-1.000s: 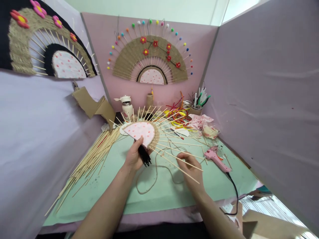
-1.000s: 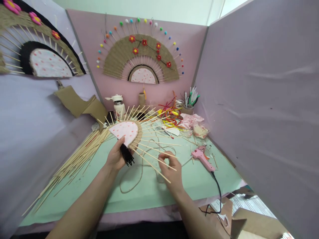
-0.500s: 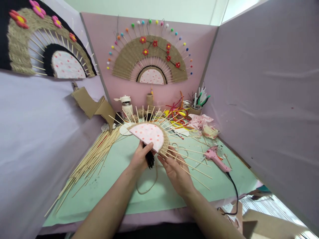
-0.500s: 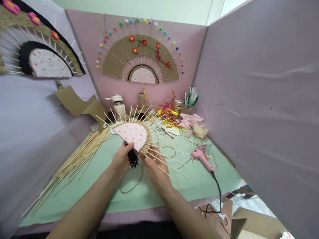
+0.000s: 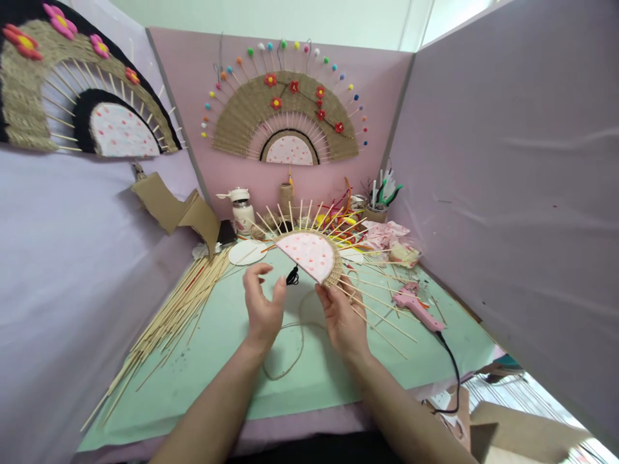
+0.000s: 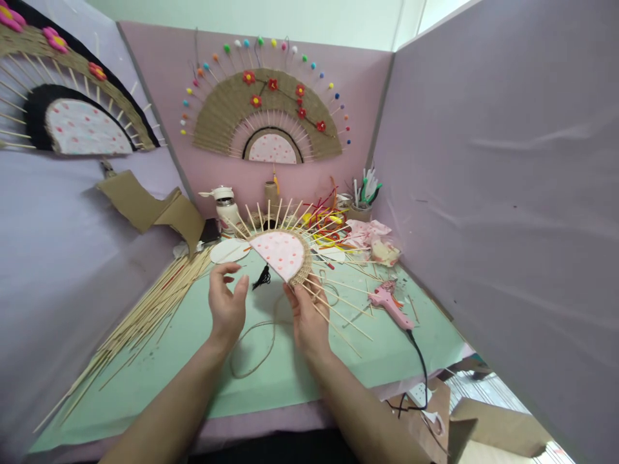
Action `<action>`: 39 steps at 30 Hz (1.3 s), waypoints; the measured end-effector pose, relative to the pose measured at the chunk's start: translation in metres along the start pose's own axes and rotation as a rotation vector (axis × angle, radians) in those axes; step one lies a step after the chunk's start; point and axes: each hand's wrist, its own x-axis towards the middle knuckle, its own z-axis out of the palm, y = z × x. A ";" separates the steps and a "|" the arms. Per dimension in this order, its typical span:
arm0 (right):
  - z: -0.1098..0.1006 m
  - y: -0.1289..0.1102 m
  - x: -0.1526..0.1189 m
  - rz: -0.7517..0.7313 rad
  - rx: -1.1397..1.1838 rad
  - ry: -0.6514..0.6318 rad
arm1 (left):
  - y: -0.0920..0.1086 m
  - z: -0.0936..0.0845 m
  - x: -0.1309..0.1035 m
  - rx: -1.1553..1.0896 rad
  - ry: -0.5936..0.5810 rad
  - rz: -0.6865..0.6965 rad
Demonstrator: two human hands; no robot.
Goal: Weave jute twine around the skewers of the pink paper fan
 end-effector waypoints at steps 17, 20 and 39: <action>-0.010 0.010 -0.034 0.028 -0.359 -0.404 | 0.005 0.007 -0.004 -0.510 -0.650 -0.752; -0.023 -0.003 -0.028 0.061 -0.503 -0.381 | 0.004 0.002 0.002 -0.555 -0.660 -0.762; -0.056 -0.041 0.006 -0.245 -0.776 -0.388 | -0.002 -0.009 0.006 -0.591 -0.872 -0.838</action>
